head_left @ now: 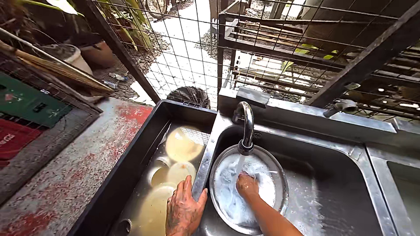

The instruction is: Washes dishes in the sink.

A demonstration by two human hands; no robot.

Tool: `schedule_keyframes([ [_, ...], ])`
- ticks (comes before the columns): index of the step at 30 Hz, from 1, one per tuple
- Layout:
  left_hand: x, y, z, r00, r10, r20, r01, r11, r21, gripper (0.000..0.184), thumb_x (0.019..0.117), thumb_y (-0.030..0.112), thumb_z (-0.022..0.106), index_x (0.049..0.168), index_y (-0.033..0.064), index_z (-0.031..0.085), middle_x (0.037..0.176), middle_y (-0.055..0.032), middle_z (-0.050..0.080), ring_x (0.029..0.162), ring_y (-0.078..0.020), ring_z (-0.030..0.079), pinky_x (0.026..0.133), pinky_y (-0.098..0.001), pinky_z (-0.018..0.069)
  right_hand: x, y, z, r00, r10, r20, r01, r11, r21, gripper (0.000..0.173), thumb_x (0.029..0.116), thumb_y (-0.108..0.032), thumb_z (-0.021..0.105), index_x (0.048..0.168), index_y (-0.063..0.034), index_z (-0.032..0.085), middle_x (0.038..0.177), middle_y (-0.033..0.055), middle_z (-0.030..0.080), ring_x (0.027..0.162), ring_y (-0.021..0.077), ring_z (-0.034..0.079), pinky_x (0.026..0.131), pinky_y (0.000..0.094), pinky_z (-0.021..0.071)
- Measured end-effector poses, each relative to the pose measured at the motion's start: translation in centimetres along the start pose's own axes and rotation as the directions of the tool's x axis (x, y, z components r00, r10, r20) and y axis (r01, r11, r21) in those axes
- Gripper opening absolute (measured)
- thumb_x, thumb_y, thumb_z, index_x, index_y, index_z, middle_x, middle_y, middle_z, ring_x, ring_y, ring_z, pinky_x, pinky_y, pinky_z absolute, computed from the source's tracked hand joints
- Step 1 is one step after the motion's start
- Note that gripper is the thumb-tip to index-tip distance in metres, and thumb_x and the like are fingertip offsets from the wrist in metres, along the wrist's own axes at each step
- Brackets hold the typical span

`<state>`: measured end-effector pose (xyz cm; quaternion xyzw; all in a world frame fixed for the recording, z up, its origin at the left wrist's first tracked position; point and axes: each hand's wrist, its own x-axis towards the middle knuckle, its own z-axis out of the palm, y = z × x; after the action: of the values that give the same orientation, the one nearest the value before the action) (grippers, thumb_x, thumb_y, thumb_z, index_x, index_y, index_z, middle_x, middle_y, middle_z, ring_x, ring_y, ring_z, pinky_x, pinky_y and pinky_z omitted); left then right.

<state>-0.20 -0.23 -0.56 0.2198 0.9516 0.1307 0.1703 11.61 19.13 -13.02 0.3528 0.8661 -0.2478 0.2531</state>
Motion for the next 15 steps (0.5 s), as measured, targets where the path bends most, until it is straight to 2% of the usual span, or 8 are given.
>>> schedule_keyframes([
  [3, -0.2, -0.1, 0.1, 1.000, 0.005, -0.013, -0.005, 1.000, -0.011, 0.077, 0.0878, 0.055, 0.061, 0.147, 0.0063, 0.054, 0.133, -0.0205, 0.063, 0.118, -0.0402, 0.064, 0.097, -0.0610, 0.0486, -0.2, 0.0, 1.0, 0.997, -0.061, 0.036, 0.055, 0.985, 0.164, 0.068, 0.1008, -0.029, 0.056, 0.157, 0.0030, 0.034, 0.164, 0.0252, 0.030, 0.155, 0.0382, 0.025, 0.127, 0.0528, 0.0187],
  [6, -0.2, 0.0, 0.2, 0.999, 0.010, -0.040, -0.011, 1.000, -0.016, 0.078, 0.0866, 0.056, 0.062, 0.146, 0.0055, 0.054, 0.133, -0.0213, 0.064, 0.116, -0.0404, 0.065, 0.095, -0.0614, 0.0493, 0.2, 0.9, -0.5, 0.993, -0.078, 0.087, 0.064, 0.987, 0.149, 0.058, 0.1030, -0.028, 0.055, 0.152, 0.0014, 0.043, 0.154, 0.0236, 0.047, 0.146, 0.0353, 0.043, 0.121, 0.0512, 0.0332],
  [8, -0.3, -0.1, 0.2, 1.000, -0.006, -0.019, 0.006, 1.000, -0.013, 0.078, 0.0874, 0.056, 0.061, 0.147, 0.0069, 0.054, 0.134, -0.0199, 0.063, 0.118, -0.0392, 0.064, 0.097, -0.0606, 0.0485, -0.1, 0.1, -0.2, 0.999, -0.004, 0.046, 0.001, 0.998, 0.057, 0.053, 0.1043, -0.019, 0.047, 0.155, -0.0045, 0.042, 0.157, 0.0220, 0.045, 0.147, 0.0375, 0.042, 0.119, 0.0572, 0.0340],
  [10, -0.1, 0.0, 0.1, 1.000, -0.008, -0.002, 0.008, 1.000, -0.017, 0.077, 0.0880, 0.056, 0.061, 0.147, 0.0069, 0.054, 0.135, -0.0198, 0.063, 0.120, -0.0387, 0.063, 0.099, -0.0606, 0.0477, -0.5, 0.3, 0.7, 0.986, -0.164, -0.040, 0.165, 0.986, 0.013, 0.053, 0.1021, -0.010, 0.046, 0.154, -0.0051, 0.044, 0.160, 0.0257, 0.038, 0.151, 0.0434, 0.032, 0.120, 0.0640, 0.0256],
  [11, 0.0, 0.2, 0.1, 1.000, -0.015, 0.007, 0.015, 1.000, -0.010, 0.077, 0.0882, 0.056, 0.061, 0.148, 0.0074, 0.053, 0.136, -0.0191, 0.062, 0.121, -0.0378, 0.063, 0.100, -0.0600, 0.0474, -0.5, 1.0, 0.6, 0.968, -0.246, -0.053, 0.248, 0.968, 0.033, 0.054, 0.1000, -0.009, 0.050, 0.154, -0.0087, 0.046, 0.161, 0.0216, 0.039, 0.150, 0.0401, 0.035, 0.119, 0.0610, 0.0298],
  [13, -0.2, 0.5, -0.4, 0.996, -0.053, 0.066, 0.053, 0.999, 0.006, 0.078, 0.0898, 0.057, 0.060, 0.151, 0.0103, 0.050, 0.141, -0.0164, 0.060, 0.126, -0.0347, 0.060, 0.104, -0.0565, 0.0459, -0.6, 2.5, -0.3, 0.966, -0.243, -0.084, 0.255, 0.944, 0.210, 0.066, 0.0937, -0.008, 0.057, 0.158, -0.0106, 0.040, 0.155, 0.0182, 0.047, 0.142, 0.0338, 0.048, 0.116, 0.0529, 0.0413],
  [14, 0.0, 0.5, -0.8, 0.993, -0.071, 0.096, 0.070, 0.997, 0.013, 0.078, 0.0907, 0.058, 0.059, 0.153, 0.0119, 0.048, 0.143, -0.0150, 0.059, 0.128, -0.0333, 0.059, 0.106, -0.0547, 0.0450, -0.4, 3.1, -1.3, 0.979, -0.173, -0.107, 0.199, 0.922, 0.332, 0.065, 0.0946, -0.010, 0.058, 0.157, -0.0082, 0.039, 0.151, 0.0198, 0.052, 0.138, 0.0346, 0.053, 0.115, 0.0538, 0.0429],
  [15, 0.1, 0.6, -1.0, 0.989, -0.086, 0.121, 0.084, 0.996, 0.020, 0.078, 0.0917, 0.059, 0.058, 0.154, 0.0132, 0.047, 0.145, -0.0136, 0.057, 0.130, -0.0317, 0.058, 0.108, -0.0532, 0.0440, 0.0, 3.8, -2.4, 0.984, -0.103, -0.146, 0.155, 0.896, 0.416, 0.057, 0.0963, -0.016, 0.061, 0.151, -0.0048, 0.047, 0.141, 0.0220, 0.060, 0.129, 0.0362, 0.059, 0.110, 0.0560, 0.0457],
])
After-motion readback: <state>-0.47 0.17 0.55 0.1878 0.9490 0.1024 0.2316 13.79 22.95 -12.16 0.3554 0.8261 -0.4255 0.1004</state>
